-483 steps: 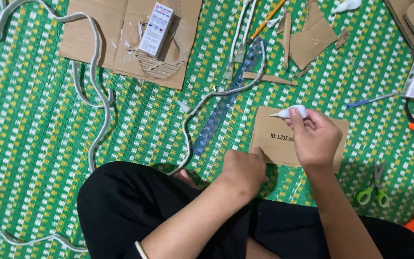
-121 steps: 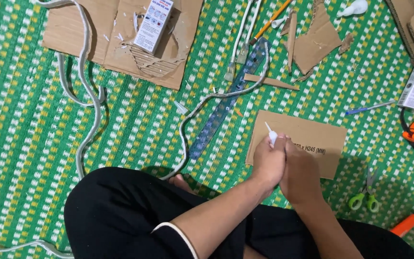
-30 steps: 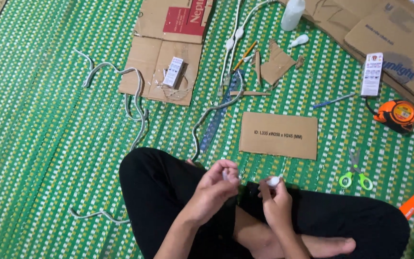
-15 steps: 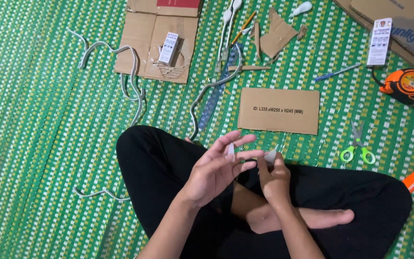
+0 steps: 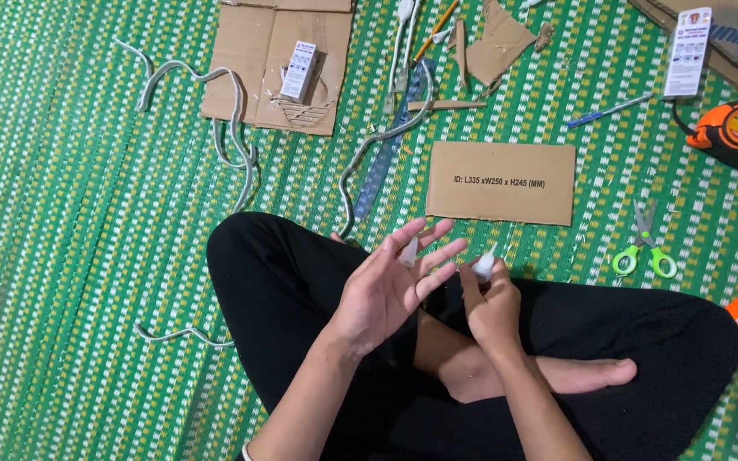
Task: Assembling a cardboard structure by marking it with a pen and gluing small plastic components.
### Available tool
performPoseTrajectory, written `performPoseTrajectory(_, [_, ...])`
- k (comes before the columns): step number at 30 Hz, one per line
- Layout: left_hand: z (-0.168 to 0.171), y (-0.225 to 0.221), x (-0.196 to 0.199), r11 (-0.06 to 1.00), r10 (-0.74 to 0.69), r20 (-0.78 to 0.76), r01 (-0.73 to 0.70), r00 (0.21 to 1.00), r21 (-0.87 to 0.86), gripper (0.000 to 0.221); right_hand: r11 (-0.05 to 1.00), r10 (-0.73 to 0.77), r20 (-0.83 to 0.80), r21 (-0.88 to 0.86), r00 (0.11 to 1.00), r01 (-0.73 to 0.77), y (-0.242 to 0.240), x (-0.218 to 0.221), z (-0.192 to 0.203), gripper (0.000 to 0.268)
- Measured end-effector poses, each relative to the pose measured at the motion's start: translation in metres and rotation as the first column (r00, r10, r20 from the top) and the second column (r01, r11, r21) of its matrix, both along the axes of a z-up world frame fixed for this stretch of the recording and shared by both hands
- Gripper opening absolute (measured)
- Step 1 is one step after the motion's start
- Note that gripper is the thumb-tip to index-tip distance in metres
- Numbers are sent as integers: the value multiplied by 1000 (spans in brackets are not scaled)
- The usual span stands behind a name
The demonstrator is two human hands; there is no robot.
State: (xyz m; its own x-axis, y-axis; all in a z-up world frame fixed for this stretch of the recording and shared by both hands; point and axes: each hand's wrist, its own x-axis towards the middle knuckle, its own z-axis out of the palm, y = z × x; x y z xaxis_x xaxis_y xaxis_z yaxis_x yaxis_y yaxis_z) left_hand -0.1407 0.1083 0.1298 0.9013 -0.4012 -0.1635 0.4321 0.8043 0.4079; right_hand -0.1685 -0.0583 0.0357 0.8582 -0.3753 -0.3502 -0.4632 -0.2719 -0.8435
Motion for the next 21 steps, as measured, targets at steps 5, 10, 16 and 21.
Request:
performPoseTrajectory(5, [-20, 7, 4, 988, 77, 3, -76, 997, 131, 42, 1000, -5, -6, -24, 1000, 5, -1, -7, 15, 20])
performPoseTrajectory(10, [-6, 2, 9, 943, 93, 72, -111, 993, 313, 44, 963, 21, 118, 264, 993, -52, -4, -26, 57, 19])
performPoseTrajectory(16, [33, -26, 11, 892, -28, 114, -26, 993, 450, 40, 895, 111, 283, 388, 953, -220, -7, -41, 114, 17])
performPoseTrajectory(21, [62, -40, 3, 940, -101, 138, 49, 985, 338, 22, 951, 231, 300, 129, 926, -280, -17, -44, 148, 15])
